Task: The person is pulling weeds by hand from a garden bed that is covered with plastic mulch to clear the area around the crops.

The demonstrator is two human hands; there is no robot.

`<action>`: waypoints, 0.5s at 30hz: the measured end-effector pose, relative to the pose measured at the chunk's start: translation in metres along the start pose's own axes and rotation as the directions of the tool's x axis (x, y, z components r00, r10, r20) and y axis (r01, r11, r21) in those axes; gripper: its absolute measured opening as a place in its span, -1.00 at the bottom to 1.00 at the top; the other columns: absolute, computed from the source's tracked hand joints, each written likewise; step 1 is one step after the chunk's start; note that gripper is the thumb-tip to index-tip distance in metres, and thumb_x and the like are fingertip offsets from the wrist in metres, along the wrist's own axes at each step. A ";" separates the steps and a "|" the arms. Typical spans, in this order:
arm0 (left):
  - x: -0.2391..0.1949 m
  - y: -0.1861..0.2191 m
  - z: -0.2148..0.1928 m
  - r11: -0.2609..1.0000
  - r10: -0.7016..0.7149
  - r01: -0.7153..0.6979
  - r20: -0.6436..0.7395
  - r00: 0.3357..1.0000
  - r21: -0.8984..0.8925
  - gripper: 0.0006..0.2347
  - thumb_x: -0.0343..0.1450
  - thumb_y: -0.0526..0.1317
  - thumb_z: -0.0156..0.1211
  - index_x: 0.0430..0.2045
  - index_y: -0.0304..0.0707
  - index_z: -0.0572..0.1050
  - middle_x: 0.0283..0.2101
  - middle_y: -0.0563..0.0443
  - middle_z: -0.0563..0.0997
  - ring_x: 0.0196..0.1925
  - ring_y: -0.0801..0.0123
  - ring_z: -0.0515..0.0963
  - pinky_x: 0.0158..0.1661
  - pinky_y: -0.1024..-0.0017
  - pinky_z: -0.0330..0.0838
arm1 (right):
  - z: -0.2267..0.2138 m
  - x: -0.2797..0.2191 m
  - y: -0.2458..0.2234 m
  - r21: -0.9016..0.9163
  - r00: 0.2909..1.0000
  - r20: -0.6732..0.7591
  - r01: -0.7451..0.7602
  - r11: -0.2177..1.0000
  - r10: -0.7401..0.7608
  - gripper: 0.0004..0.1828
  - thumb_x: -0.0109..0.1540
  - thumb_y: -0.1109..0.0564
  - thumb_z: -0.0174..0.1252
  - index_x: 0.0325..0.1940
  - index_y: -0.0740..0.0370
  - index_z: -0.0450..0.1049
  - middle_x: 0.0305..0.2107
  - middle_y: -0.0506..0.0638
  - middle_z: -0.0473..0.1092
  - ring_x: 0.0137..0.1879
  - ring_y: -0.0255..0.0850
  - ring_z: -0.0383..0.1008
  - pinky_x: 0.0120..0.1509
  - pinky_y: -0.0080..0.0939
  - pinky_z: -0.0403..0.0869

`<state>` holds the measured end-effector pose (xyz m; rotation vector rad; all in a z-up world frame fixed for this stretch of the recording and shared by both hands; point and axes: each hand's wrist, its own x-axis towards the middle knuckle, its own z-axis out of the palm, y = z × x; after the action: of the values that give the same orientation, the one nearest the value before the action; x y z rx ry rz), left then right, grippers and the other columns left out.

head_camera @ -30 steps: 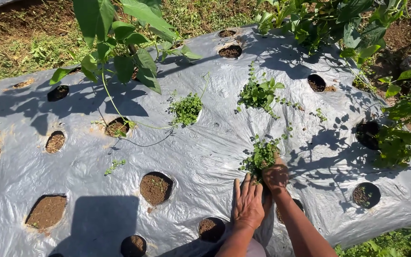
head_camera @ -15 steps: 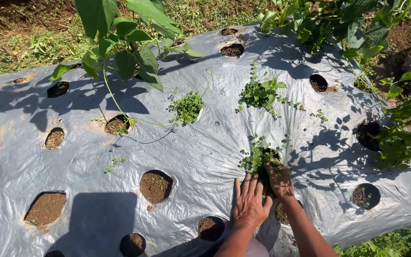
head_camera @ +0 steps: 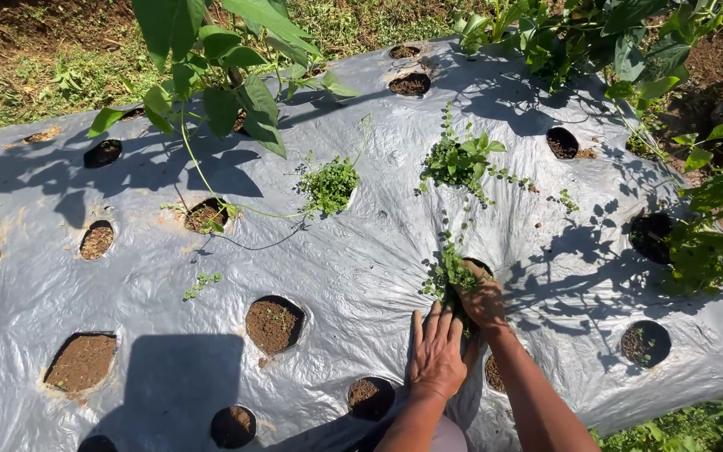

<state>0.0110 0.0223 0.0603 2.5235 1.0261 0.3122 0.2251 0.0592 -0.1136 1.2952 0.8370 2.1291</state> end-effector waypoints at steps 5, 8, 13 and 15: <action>-0.001 0.002 -0.007 1.000 0.011 -0.011 -0.026 1.000 -0.019 -0.59 0.24 -0.34 -0.01 0.02 -0.32 0.39 0.23 -0.20 0.41 0.54 -0.06 0.06 0.48 -0.17 -0.44 | -0.019 -0.055 -0.052 -0.306 0.988 0.064 -0.116 0.945 0.142 0.16 0.37 -0.86 -0.47 0.39 0.22 0.30 0.20 0.26 0.32 -0.10 -0.14 0.54 0.03 0.44 0.58; -0.001 0.001 -0.006 1.000 0.012 -0.013 -0.032 0.999 -0.008 -0.60 0.25 -0.37 -0.07 0.02 -0.31 0.39 0.22 -0.19 0.41 0.54 -0.07 0.06 0.48 -0.17 -0.44 | -0.015 -0.062 -0.055 -0.457 0.995 0.069 -0.028 0.889 0.066 -0.56 0.41 0.02 0.07 0.33 0.23 0.32 0.34 0.30 0.12 0.35 0.10 0.32 0.03 0.47 0.59; 0.000 0.001 -0.002 1.000 -0.007 0.007 0.024 1.000 0.023 -0.57 0.27 -0.36 -0.07 0.08 -0.30 0.40 0.34 -0.21 0.36 0.56 -0.04 0.02 0.47 -0.16 -0.47 | -0.018 -0.007 -0.017 -0.097 0.966 0.049 -0.247 0.964 0.253 0.22 0.31 -0.89 -0.04 0.55 0.11 -0.06 0.23 0.42 0.32 -0.05 0.08 0.43 0.17 0.70 0.35; 0.000 0.001 0.000 1.000 0.000 0.001 -0.006 1.000 0.025 -0.57 0.28 -0.36 -0.07 0.09 -0.31 0.41 0.34 -0.21 0.36 0.55 -0.04 0.03 0.47 -0.16 -0.46 | -0.013 0.001 -0.006 -0.105 0.977 0.037 -0.204 0.973 0.209 0.31 0.33 -0.92 -0.12 0.44 0.42 0.23 0.21 0.37 0.38 -0.44 -0.24 0.56 0.07 0.58 0.51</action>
<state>0.0114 0.0221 0.0608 2.5455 1.0389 0.3083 0.2136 0.0606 -0.1216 1.4281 0.5890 2.2572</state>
